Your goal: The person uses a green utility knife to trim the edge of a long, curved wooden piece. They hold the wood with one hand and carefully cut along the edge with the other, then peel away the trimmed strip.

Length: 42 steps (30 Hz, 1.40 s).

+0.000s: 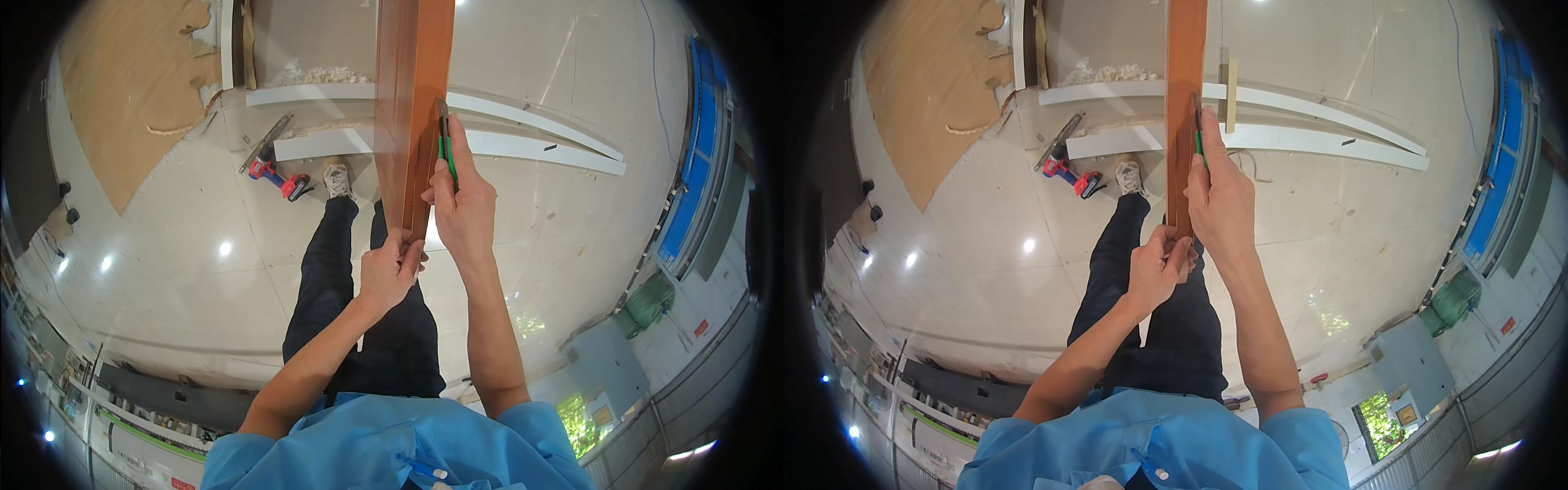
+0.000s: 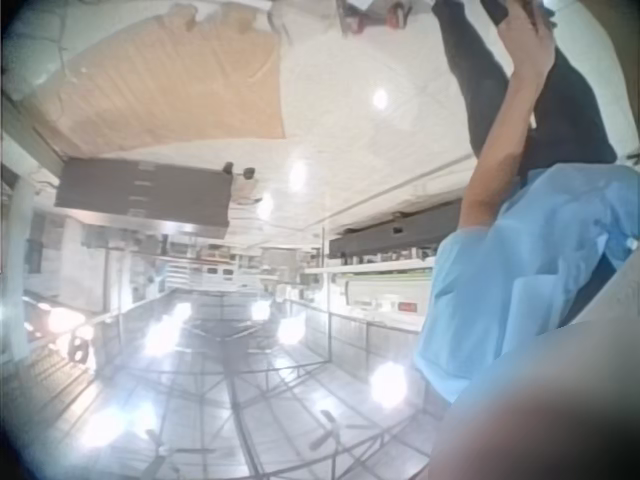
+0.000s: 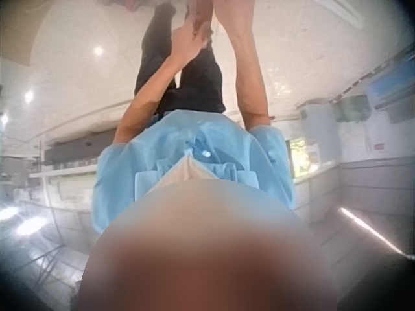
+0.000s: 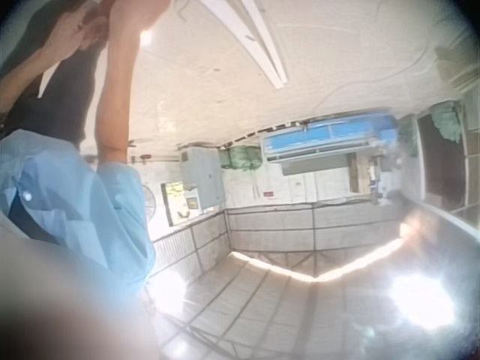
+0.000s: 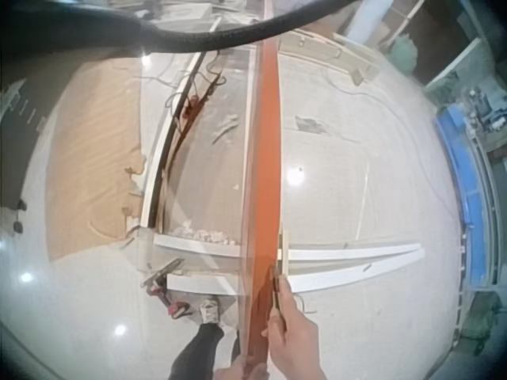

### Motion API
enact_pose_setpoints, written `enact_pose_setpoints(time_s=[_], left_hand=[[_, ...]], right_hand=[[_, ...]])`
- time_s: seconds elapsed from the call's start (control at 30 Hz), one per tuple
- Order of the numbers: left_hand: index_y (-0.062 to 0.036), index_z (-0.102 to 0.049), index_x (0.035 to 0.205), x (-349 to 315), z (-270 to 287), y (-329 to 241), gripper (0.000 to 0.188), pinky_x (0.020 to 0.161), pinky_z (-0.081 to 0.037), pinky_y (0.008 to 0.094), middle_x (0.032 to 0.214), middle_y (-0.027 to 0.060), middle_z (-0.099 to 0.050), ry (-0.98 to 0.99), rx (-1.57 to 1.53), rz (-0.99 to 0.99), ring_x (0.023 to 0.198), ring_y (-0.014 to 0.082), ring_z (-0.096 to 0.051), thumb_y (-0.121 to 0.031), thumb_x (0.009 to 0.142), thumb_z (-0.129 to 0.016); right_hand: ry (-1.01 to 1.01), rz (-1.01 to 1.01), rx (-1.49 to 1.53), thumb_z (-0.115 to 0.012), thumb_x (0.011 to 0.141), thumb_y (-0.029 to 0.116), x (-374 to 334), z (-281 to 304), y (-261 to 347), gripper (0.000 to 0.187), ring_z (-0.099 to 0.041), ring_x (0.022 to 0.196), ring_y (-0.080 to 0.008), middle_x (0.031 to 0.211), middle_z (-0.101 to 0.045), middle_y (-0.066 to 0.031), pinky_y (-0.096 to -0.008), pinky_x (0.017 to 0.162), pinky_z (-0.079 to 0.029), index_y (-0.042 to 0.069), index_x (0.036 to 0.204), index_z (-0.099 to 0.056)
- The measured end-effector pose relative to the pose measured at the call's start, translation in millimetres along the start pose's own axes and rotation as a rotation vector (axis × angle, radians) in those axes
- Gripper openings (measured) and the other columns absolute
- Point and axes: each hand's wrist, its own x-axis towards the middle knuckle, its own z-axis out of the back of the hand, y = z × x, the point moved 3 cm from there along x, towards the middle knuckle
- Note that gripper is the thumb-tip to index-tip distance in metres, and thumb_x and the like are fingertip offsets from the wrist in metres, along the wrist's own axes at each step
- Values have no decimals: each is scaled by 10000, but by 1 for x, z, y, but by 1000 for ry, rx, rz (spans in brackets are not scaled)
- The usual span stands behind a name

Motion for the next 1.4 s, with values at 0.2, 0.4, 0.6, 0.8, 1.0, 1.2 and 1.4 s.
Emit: enact_pose_setpoints(time_s=[0.2, 0.4, 0.6, 0.8, 1.0, 1.2, 1.4], left_hand=[[-24, -581, 1069, -1, -3, 3, 140, 563, -586, 308, 777, 86, -789, -25, -5, -31, 653, 188, -783, -148, 1076, -646], [-26, -581, 1060, 0, -3, 3, 144, 567, -589, 310, 780, 91, -792, -24, 3, -40, 658, 191, -787, -153, 1077, -647], [-18, -581, 1063, -1, -1, 1, 141, 570, -590, 310, 778, 95, -791, -21, 1, -51, 659, 198, -789, -144, 1079, -643], [-19, -586, 1084, -2, -4, 3, 124, 579, -595, 310, 799, 90, -790, 7, -1, -24, 674, 203, -792, -135, 1085, -630], [-32, -586, 1105, -2, -9, 11, 99, 585, -595, 306, 810, 83, -787, -1, -10, -22, 688, 196, -794, -124, 1089, -618], [-42, -591, 1122, -3, -8, 11, 116, 597, -597, 302, 815, 78, -787, -1, -34, -17, 694, 186, -793, -154, 1098, -611], [-48, -612, 1120, -3, -7, 7, 101, 605, -599, 297, 810, 84, -784, 7, -35, 8, 703, 187, -796, -144, 1091, -623]], right_hand=[[-12, 4, 17, -527, 1073, 55, -1, 1, 0, 623, -694, 659, -129, 756, -647, -47, -317, 670, -584, 168, 1677, -425], [-11, 14, 1, -533, 1071, 46, -1, 0, -1, 624, -674, 649, -124, 751, -642, -42, -313, 662, -581, 157, 1675, -426], [-95, 152, -202, -522, 1069, 13, -2, -4, 3, 627, -590, 583, -161, 722, -620, -90, -334, 617, -540, 127, 1675, -415], [-53, 117, -390, -522, 1027, -15, 0, 1, 23, 663, -575, 557, -274, 683, -587, -163, -389, 595, -498, 72, 1671, -391], [138, -5, -513, -567, 1014, 40, 6, 10, 48, 678, -663, 625, -400, 701, -662, -234, -504, 607, -525, -7, 1652, -345], [159, -105, -473, -556, 1020, 57, 8, 11, 51, 672, -682, 651, -432, 725, -679, -259, -534, 627, -517, 5, 1653, -339], [120, -133, -359, -490, 1049, 51, 1, 3, 40, 644, -560, 551, -327, 684, -618, -233, -442, 601, -487, 106, 1680, -380]])
